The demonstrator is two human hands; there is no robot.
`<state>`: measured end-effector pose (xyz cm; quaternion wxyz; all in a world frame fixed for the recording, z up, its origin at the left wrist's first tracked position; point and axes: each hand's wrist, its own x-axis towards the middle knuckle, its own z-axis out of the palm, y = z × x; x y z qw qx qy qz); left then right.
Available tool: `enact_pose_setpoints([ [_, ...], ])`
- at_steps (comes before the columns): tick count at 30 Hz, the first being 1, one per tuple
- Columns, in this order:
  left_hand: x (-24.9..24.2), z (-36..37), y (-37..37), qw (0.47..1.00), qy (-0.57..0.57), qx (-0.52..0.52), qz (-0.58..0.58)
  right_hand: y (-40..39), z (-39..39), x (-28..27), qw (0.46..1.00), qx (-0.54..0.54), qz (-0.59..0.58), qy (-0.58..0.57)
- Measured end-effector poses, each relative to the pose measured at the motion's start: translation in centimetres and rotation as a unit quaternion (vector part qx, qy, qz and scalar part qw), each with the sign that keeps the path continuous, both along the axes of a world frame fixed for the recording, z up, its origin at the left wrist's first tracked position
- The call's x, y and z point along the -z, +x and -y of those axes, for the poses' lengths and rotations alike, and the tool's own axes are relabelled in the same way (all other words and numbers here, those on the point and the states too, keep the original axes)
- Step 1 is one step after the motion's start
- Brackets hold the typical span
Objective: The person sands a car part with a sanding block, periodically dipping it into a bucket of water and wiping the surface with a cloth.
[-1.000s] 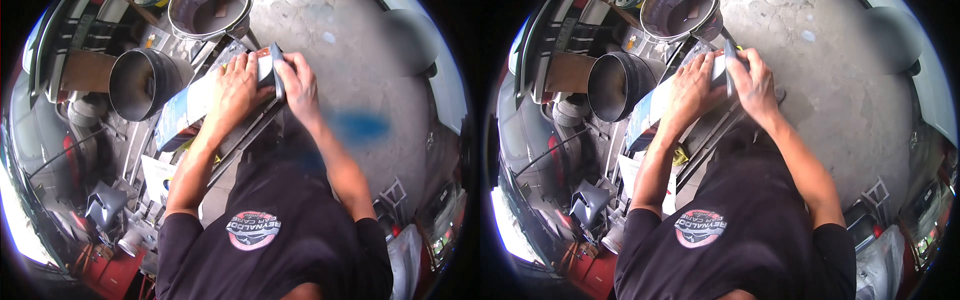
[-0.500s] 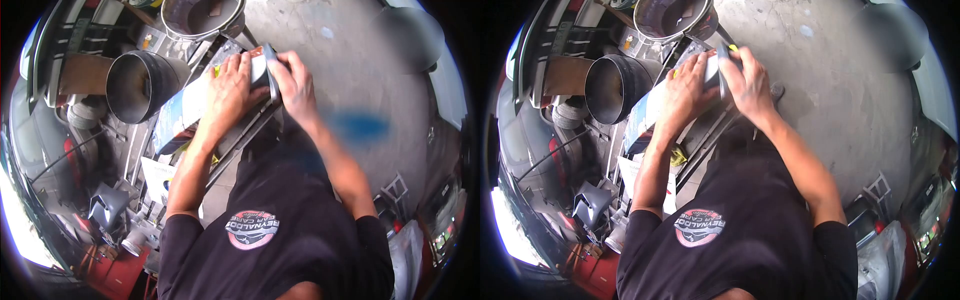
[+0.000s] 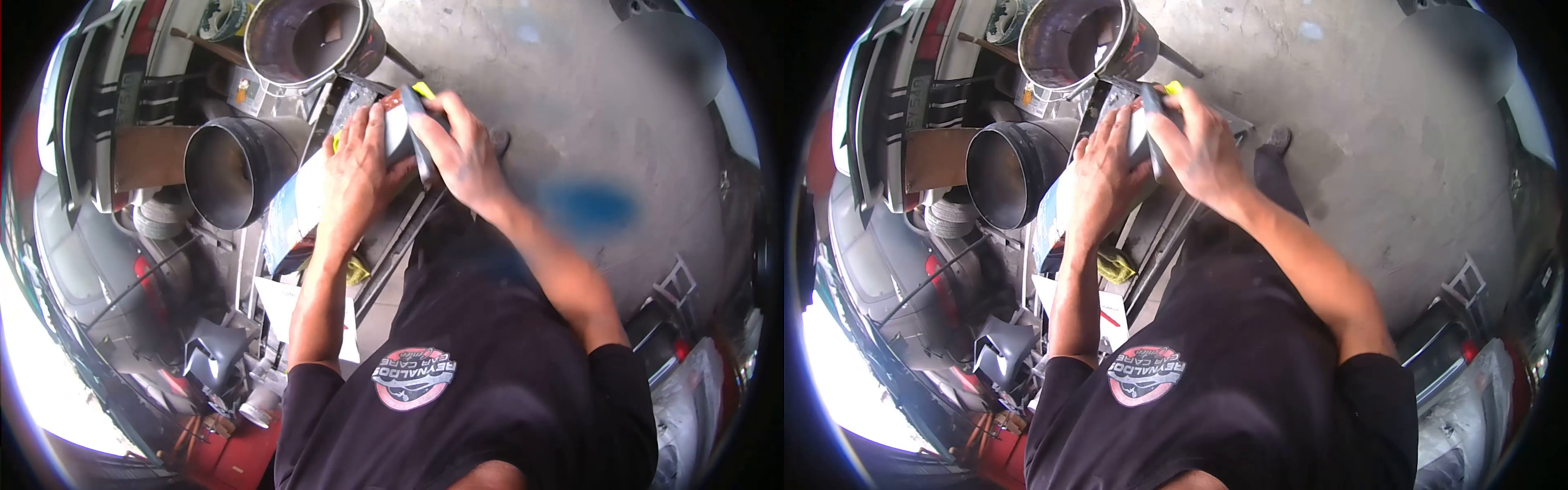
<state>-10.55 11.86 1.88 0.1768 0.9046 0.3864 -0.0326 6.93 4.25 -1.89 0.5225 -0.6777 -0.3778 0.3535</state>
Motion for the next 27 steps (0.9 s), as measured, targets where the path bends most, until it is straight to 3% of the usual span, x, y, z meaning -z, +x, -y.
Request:
enact_pose_setpoints([
  [2, -1.3, -0.2, 1.0, 0.999, -0.037, -0.02, -0.002, 2.2, -2.0, 2.2, 0.988, -0.09, 0.122, 0.037],
  [6, -2.1, -0.2, 1.6, 0.997, -0.06, -0.035, -0.025, 5.5, -0.9, 1.5, 0.998, 0.029, -0.018, -0.043],
  [7, -2.2, -0.2, 1.7, 0.998, -0.04, -0.022, -0.04, 6.2, 0.3, 2.8, 0.999, 0.023, 0.03, 0.012],
  [8, -2.3, -0.3, 1.8, 0.998, -0.041, -0.02, -0.047, 6.4, 1.2, 2.8, 0.997, 0.054, -0.053, -0.026],
  [10, -2.4, -0.2, 2.1, 0.997, -0.033, -0.018, -0.066, 5.7, 2.9, 2.2, 0.998, 0.024, -0.001, -0.05],
  [12, -2.5, -0.1, 2.5, 0.997, -0.035, -0.013, -0.074, 3.8, 3.1, 1.9, 0.996, 0.02, 0.083, 0.04],
  [19, -2.5, 0.0, 2.4, 0.995, -0.065, -0.054, -0.062, 1.4, 1.7, 1.9, 0.992, -0.002, 0.121, 0.048],
  [27, -2.2, 0.1, 1.8, 0.997, -0.023, -0.012, -0.071, 1.8, 0.4, 1.9, 0.983, -0.012, 0.183, -0.008],
])
